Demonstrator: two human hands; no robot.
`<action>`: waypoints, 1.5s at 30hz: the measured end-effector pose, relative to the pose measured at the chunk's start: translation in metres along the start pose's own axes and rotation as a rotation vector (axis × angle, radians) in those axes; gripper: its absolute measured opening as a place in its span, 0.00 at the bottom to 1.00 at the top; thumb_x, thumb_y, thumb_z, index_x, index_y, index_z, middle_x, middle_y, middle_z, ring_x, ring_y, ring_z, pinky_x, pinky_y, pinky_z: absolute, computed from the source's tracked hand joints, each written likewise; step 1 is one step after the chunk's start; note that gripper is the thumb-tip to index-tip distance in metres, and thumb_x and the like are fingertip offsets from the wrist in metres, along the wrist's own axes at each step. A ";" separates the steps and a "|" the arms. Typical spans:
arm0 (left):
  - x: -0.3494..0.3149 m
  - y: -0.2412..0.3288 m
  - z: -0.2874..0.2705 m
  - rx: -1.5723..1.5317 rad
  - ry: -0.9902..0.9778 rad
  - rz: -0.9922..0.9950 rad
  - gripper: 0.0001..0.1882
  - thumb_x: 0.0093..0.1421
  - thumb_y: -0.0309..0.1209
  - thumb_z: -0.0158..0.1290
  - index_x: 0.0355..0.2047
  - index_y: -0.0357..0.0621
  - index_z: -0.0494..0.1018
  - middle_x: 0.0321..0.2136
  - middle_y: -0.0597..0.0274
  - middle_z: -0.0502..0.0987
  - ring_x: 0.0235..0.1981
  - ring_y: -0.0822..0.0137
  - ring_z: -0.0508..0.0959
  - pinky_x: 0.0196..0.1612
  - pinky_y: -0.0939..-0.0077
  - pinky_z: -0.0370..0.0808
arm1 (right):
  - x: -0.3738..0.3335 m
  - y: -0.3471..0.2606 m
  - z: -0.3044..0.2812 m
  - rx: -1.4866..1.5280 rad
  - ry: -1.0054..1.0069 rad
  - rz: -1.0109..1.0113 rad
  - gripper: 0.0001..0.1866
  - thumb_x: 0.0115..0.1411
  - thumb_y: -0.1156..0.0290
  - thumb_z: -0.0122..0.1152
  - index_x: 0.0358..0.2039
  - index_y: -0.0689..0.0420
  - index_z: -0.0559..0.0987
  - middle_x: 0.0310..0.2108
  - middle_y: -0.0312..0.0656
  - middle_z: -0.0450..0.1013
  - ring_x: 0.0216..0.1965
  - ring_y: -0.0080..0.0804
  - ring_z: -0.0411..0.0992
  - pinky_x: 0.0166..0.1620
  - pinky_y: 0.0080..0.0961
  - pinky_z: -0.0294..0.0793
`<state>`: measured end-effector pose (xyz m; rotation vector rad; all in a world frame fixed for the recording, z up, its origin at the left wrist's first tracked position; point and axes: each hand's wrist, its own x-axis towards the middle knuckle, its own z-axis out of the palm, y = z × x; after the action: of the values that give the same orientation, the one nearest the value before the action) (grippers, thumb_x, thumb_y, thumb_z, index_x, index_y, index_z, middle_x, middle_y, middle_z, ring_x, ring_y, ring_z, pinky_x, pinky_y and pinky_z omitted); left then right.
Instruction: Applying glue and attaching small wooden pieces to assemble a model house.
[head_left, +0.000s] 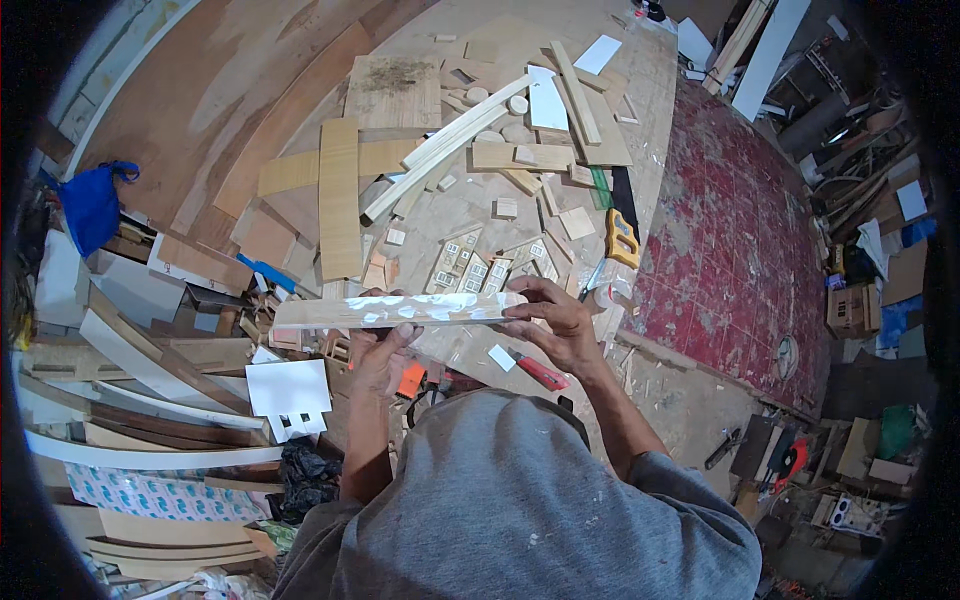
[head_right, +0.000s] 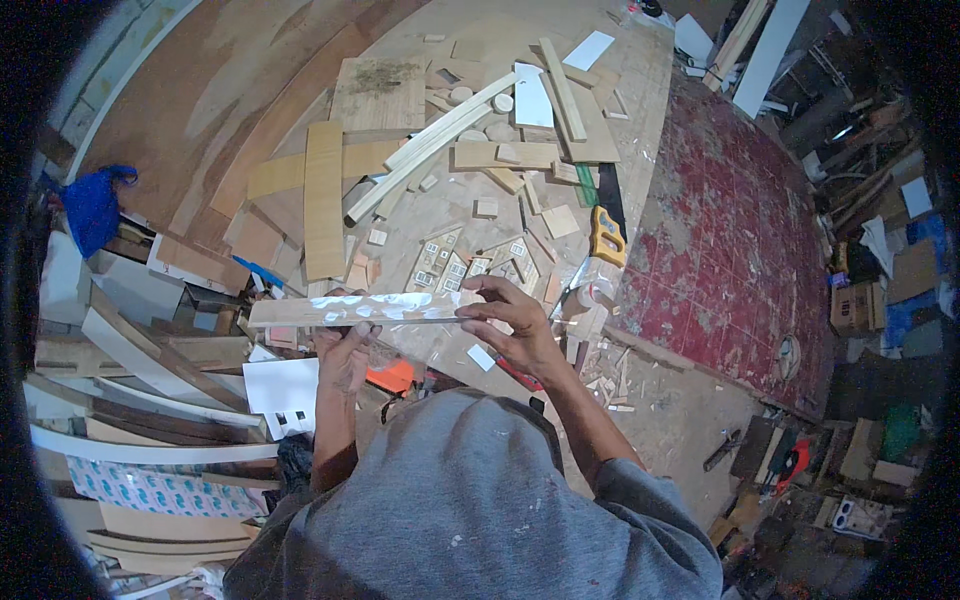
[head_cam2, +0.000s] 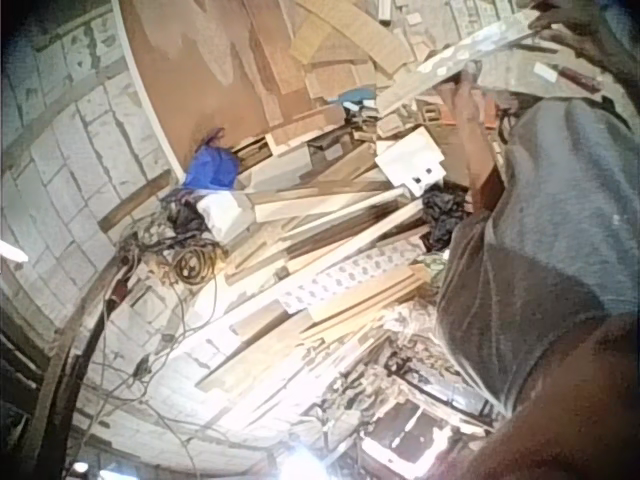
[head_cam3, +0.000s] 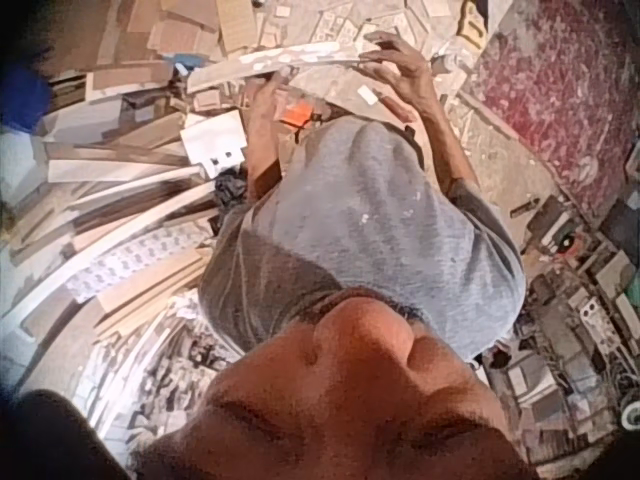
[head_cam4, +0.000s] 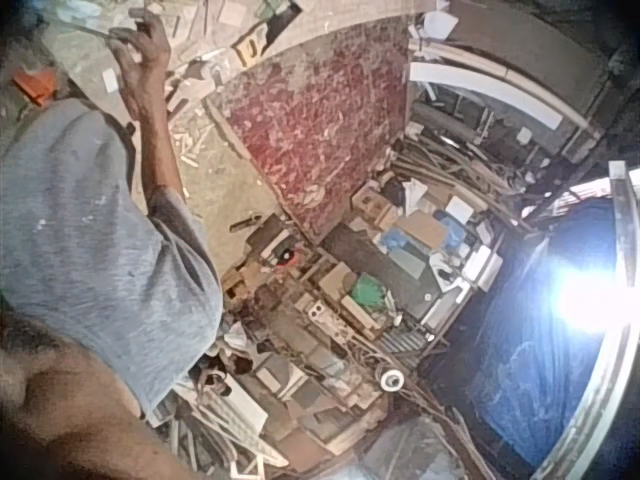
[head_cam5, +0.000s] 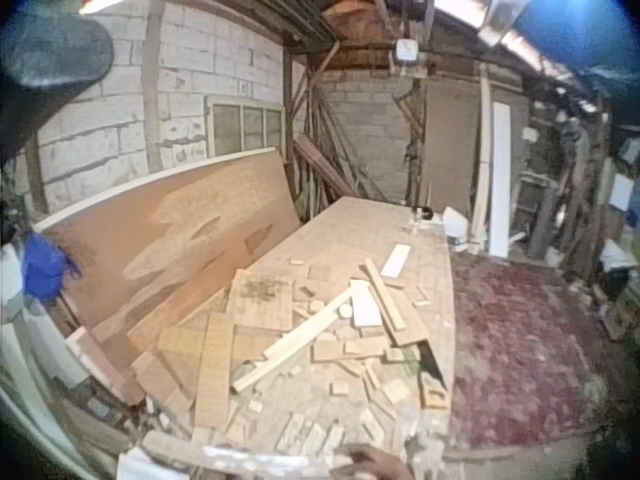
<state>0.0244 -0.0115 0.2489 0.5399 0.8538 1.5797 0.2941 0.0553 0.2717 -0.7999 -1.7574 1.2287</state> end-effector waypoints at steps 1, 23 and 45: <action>-0.001 0.001 0.001 0.000 0.049 -0.036 0.30 0.52 0.15 0.62 0.53 0.49 0.64 0.50 0.57 0.72 0.52 0.63 0.75 0.51 0.67 0.80 | -0.001 -0.003 0.000 0.049 -0.015 0.027 0.17 0.51 0.73 0.74 0.43 0.56 0.85 0.53 0.43 0.69 0.54 0.38 0.70 0.56 0.33 0.69; -0.007 -0.015 0.012 0.196 -0.042 0.211 0.28 0.50 0.10 0.61 0.47 0.44 0.64 0.47 0.58 0.70 0.50 0.69 0.74 0.53 0.71 0.76 | -0.004 -0.048 0.041 -0.724 -0.020 -0.115 0.29 0.54 0.61 0.61 0.58 0.47 0.76 0.69 0.52 0.52 0.69 0.56 0.47 0.65 0.56 0.44; -0.015 -0.008 0.010 0.329 0.075 0.278 0.27 0.49 0.11 0.63 0.46 0.41 0.65 0.43 0.59 0.74 0.46 0.70 0.76 0.51 0.73 0.77 | 0.002 -0.047 0.068 -0.732 -0.183 -0.233 0.41 0.44 0.68 0.59 0.64 0.47 0.69 0.71 0.50 0.50 0.67 0.56 0.50 0.62 0.55 0.49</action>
<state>0.0399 -0.0237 0.2510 0.8687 1.1441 1.7276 0.2307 0.0136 0.3049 -0.8621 -2.4161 0.4960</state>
